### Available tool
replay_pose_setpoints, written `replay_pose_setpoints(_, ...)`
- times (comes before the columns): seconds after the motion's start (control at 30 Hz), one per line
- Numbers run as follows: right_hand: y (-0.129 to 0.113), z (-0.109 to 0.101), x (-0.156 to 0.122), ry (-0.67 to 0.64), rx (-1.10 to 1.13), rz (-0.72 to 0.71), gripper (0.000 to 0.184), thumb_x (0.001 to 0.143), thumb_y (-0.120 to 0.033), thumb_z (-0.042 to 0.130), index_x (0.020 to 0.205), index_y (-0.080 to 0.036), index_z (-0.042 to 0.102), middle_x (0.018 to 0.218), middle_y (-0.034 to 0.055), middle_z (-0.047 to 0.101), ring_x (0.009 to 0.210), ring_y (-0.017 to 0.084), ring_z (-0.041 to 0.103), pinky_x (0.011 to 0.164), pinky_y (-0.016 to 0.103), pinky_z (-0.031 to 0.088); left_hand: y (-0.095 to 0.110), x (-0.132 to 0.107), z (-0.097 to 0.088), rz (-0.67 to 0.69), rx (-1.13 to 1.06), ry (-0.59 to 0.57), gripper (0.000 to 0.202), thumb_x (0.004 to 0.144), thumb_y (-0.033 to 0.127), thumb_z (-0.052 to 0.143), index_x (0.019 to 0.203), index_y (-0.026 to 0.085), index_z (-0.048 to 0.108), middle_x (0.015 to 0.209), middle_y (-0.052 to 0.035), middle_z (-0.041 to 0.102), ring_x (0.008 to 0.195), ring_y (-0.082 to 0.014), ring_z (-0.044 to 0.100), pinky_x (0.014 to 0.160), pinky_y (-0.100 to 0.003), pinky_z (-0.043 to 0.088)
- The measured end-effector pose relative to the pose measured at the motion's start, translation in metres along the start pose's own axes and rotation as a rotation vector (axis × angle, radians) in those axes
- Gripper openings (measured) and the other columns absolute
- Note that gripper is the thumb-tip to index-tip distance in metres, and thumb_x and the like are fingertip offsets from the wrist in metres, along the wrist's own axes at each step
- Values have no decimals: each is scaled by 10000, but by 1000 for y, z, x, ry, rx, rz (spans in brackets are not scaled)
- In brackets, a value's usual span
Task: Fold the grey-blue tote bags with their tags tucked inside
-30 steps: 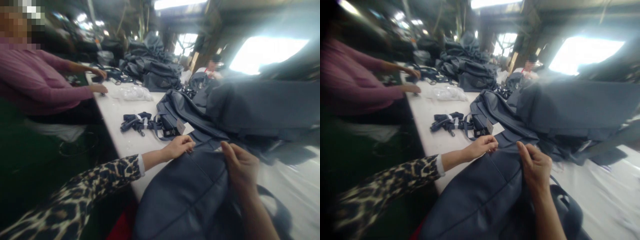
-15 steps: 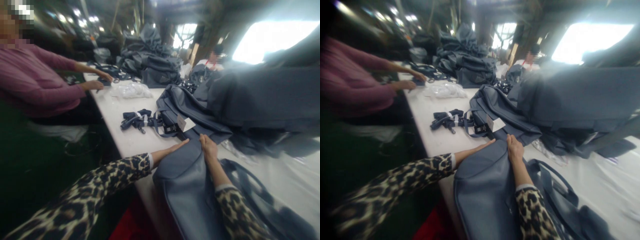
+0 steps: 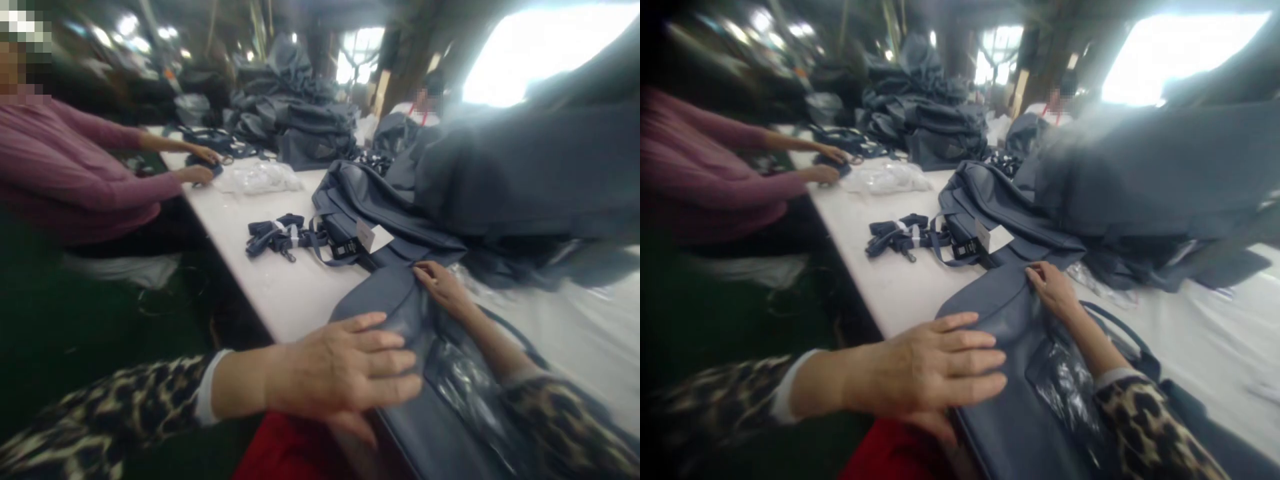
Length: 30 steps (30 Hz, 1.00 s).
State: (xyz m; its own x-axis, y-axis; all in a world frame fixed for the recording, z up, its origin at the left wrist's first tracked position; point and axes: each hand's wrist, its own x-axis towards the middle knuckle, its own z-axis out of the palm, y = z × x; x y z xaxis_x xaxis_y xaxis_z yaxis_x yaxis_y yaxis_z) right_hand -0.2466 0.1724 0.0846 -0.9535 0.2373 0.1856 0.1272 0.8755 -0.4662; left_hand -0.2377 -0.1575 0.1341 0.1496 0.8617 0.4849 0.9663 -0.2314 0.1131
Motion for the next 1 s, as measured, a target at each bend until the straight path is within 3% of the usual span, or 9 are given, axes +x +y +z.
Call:
replay_pose_setpoints(0.07,-15,-42,-45,-88,25,-36,439,938,-564,478,1200,-251,639,1135,89,716,1031,277,668,894,408,536,17,11,6,48,218,-99,181,973,283,581,1105,181,651,1091,-80,711,1021,-234,640,1150,-512,341)
replay_pose_setpoints(0.2,-46,-104,-187,-237,-132,-141,602,850,-656,624,1375,-369,556,1301,43,675,1065,306,694,812,394,605,-4,41,24,23,285,-203,117,964,274,602,885,191,625,832,-28,707,796,-211,648,897,-393,476)
replay_pose_setpoints(0.3,-44,-112,-285,-79,-404,-163,651,771,-707,670,1293,-321,625,1119,72,751,850,321,743,659,405,625,-44,69,33,-91,235,-303,288,856,451,747,940,197,638,857,-47,733,849,-235,692,746,-317,448)
replay_pose_setpoints(0.4,-17,-106,-333,67,-627,20,456,877,-644,522,1063,-266,697,950,97,761,748,316,735,603,422,601,-73,95,40,-200,200,-410,366,844,539,729,1022,227,656,944,-67,748,912,-256,706,712,-284,417)
replay_pose_setpoints(0.53,17,-113,-327,87,-747,193,378,850,-626,552,986,-310,710,960,108,752,755,321,709,590,416,537,-86,115,47,-218,205,-474,408,844,589,701,1045,236,673,980,-79,749,934,-280,705,712,-281,418)
replay_pose_setpoints(0.7,37,-125,-284,-45,-795,428,334,897,-519,610,1124,-286,685,895,116,747,774,319,703,576,363,437,-72,114,53,-251,219,-482,316,930,501,628,1039,206,661,1017,-112,741,1002,-296,693,769,-296,440)
replay_pose_setpoints(0.77,46,-119,-268,-99,-779,428,273,901,-458,632,1094,-271,683,853,96,741,753,301,703,573,337,412,-65,116,58,-267,215,-488,282,922,439,657,1050,188,655,1023,-131,737,1013,-304,692,790,-305,450)
replay_pose_setpoints(0.87,61,-110,-251,-146,-753,382,198,861,-366,702,1029,-263,689,855,74,739,758,275,702,607,321,412,-62,132,68,-285,181,-519,512,796,515,773,1160,188,626,1032,-138,738,988,-321,698,769,-306,469)
replay_pose_setpoints(1.0,73,-126,-258,-145,-718,333,308,873,-409,696,1141,-261,663,945,83,734,836,276,689,655,325,419,-70,158,77,-267,113,-594,598,638,534,874,1100,216,666,1036,-87,745,961,-288,702,727,-264,469)
